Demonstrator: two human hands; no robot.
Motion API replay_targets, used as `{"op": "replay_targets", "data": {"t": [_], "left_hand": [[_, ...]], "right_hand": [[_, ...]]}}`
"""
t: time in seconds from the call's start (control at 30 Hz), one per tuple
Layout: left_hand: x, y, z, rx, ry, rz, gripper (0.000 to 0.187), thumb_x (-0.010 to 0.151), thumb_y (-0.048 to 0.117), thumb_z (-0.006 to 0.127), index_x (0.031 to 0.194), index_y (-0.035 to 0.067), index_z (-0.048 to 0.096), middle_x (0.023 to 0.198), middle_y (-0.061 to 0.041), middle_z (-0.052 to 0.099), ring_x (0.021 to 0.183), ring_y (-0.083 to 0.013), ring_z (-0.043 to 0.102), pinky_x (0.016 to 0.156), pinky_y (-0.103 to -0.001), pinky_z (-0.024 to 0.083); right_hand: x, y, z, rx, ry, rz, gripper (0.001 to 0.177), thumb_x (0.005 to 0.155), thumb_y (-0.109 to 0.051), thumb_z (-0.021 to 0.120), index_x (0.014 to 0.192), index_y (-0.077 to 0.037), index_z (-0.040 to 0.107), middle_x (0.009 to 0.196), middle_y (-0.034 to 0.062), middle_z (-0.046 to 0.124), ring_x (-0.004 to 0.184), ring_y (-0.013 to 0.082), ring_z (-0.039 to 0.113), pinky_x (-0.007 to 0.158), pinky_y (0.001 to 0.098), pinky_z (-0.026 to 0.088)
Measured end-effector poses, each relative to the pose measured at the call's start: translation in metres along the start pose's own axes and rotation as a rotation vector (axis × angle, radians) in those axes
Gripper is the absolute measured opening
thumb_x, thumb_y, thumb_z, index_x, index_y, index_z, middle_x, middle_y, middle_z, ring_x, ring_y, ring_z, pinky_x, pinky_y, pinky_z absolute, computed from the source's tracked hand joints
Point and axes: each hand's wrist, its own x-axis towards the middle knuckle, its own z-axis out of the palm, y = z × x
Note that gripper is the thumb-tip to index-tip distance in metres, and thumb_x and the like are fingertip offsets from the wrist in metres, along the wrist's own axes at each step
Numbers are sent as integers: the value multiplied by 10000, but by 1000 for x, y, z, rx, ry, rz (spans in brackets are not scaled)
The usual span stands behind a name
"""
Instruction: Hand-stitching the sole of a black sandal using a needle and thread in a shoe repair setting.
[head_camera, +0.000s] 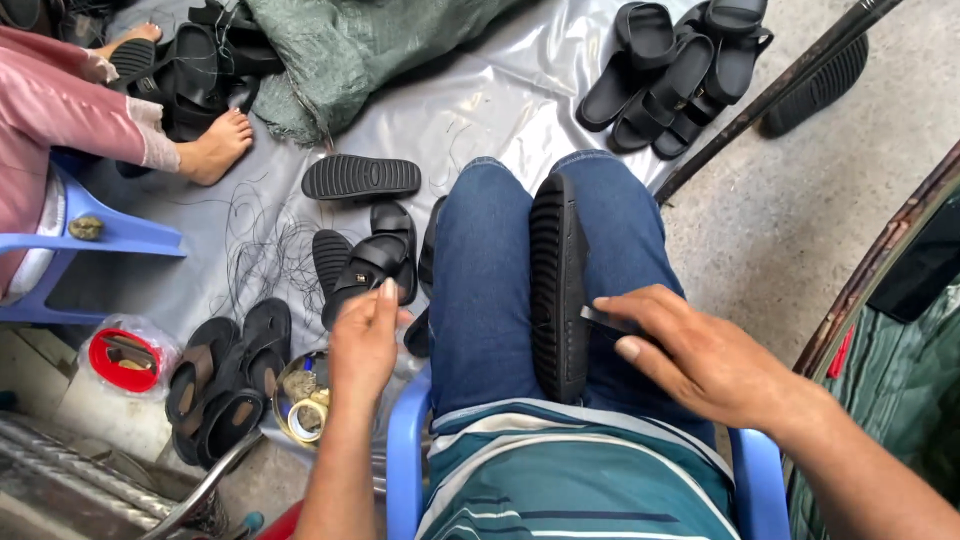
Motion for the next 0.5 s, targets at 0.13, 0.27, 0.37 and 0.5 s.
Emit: {"op": "replay_targets", "data": {"t": [0.13,0.27,0.37,0.5], "left_hand": [[-11,24,27,546,314,523,176,820,308,614,923,172,658,1177,-106,508,1026,-375,547,843,-477,423],[-42,54,70,222,-132,738,310,797,287,639,1020,77,594,1161,-139,546,1058,-276,564,910,-372,436],[-48,51,85,233,-161,461,328,750,335,682,1027,201,568,1023,23,543,562,-128,578,552,-334,519],[-51,47,91,221,-72,424,325,730,337,709,1019,234,601,1013,47,587,519,-122,552,530,-277,516]], "right_hand": [[9,6,-5,-140,-8,-136,274,855,-168,491,1108,-148,593,871,73,630,739,325,629,555,430,523],[15,34,0,-373,-141,-203,424,831,-221,483,1247,-297,509,959,-19,558,833,186,572,593,336,521],[18,38,2,-431,-176,-173,416,809,-241,496,1214,-329,525,952,-34,536,780,180,565,418,359,512],[20,40,3,-397,-183,-155,428,809,-236,493,1225,-331,521,950,-33,541,791,176,567,413,344,506]]}}
